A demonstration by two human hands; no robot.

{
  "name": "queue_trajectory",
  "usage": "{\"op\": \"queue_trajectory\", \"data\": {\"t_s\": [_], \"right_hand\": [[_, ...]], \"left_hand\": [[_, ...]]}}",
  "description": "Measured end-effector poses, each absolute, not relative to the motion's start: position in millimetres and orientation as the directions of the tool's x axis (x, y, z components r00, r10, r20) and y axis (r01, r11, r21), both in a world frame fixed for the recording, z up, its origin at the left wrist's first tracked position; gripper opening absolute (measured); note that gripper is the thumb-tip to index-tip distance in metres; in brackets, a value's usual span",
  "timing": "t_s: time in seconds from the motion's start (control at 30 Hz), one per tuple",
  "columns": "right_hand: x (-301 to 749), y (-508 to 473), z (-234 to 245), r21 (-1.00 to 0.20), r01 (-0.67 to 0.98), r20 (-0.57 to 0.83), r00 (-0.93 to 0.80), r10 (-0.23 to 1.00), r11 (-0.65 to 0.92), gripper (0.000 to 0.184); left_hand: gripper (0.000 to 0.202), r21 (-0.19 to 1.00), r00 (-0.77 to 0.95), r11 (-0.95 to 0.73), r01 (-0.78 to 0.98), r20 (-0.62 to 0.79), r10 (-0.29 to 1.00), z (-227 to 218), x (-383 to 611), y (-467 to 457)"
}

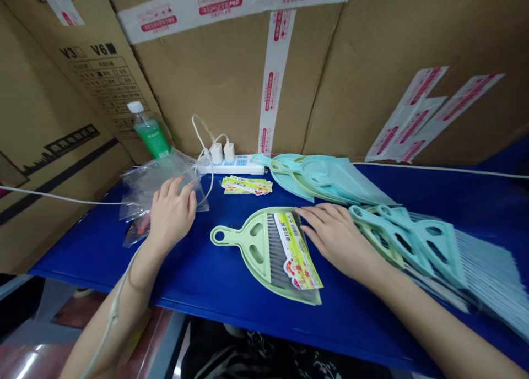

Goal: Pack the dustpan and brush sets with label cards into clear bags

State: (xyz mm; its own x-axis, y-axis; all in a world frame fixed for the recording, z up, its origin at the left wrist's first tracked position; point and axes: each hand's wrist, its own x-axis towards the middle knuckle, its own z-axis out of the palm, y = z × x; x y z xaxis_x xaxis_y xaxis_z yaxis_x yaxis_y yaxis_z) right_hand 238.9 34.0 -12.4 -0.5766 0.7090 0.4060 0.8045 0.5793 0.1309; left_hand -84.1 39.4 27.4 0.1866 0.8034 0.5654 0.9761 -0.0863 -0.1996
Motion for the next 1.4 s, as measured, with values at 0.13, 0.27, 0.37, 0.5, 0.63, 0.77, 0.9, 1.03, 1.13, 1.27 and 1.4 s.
{"op": "queue_trajectory", "data": {"t_s": [0.13, 0.27, 0.37, 0.5, 0.63, 0.77, 0.9, 1.03, 1.13, 1.27, 1.4], "right_hand": [[231.4, 35.2, -20.0, 0.068, 0.796, 0.394, -0.576, 0.717, 0.602, 0.043], [229.2, 38.5, -21.9, 0.004, 0.796, 0.349, -0.569, 0.745, 0.606, 0.044], [229.5, 39.0, -20.0, -0.032, 0.790, 0.328, -0.570, 0.753, 0.612, 0.045], [228.8, 38.3, -17.3, -0.070, 0.793, 0.320, -0.556, 0.767, 0.605, 0.043], [226.9, 36.9, -17.4, -0.081, 0.795, 0.330, -0.548, 0.769, 0.601, 0.043], [224.0, 33.7, -20.6, -0.081, 0.811, 0.355, -0.519, 0.777, 0.579, 0.044], [222.7, 34.2, -22.9, -0.082, 0.827, 0.360, -0.496, 0.790, 0.556, 0.046], [224.8, 42.3, -22.7, -0.075, 0.835, 0.351, -0.489, 0.799, 0.545, 0.045], [226.5, 48.6, -23.0, -0.039, 0.839, 0.355, -0.496, 0.792, 0.543, 0.044], [227.0, 51.5, -23.2, -0.009, 0.841, 0.384, -0.497, 0.778, 0.541, 0.038], [227.0, 50.8, -21.2, 0.000, 0.839, 0.403, -0.498, 0.768, 0.544, 0.029]], "left_hand": [[0.039, -0.174, 0.189, -0.117, 0.978, 0.494, 0.849, 22.4, -84.7, 39.5], [0.038, -0.155, 0.204, -0.143, 0.977, 0.524, 0.827, 25.4, -83.7, 38.1], [0.034, -0.166, 0.250, -0.188, 0.968, 0.579, 0.776, 29.5, -81.2, 35.6], [0.025, -0.179, 0.320, -0.271, 0.946, 0.657, 0.683, 34.4, -76.4, 30.6], [0.021, -0.246, 0.415, -0.348, 0.905, 0.696, 0.587, 35.7, -71.4, 26.0], [0.021, -0.243, 0.489, -0.457, 0.856, 0.669, 0.560, 34.4, -64.9, 22.4], [0.019, -0.232, 0.542, -0.518, 0.823, 0.595, 0.594, 32.5, -61.8, 20.3], [0.029, -0.221, 0.625, -0.612, 0.759, 0.510, 0.591, 31.8, -64.8, 19.6], [0.032, -0.220, 0.682, -0.673, 0.706, 0.468, 0.562, 32.3, -67.0, 18.9], [0.028, -0.183, 0.718, -0.725, 0.664, 0.424, 0.552, 32.1, -66.4, 17.5], [0.031, -0.152, 0.742, -0.750, 0.644, 0.360, 0.565, 30.3, -64.0, 17.0]]}}
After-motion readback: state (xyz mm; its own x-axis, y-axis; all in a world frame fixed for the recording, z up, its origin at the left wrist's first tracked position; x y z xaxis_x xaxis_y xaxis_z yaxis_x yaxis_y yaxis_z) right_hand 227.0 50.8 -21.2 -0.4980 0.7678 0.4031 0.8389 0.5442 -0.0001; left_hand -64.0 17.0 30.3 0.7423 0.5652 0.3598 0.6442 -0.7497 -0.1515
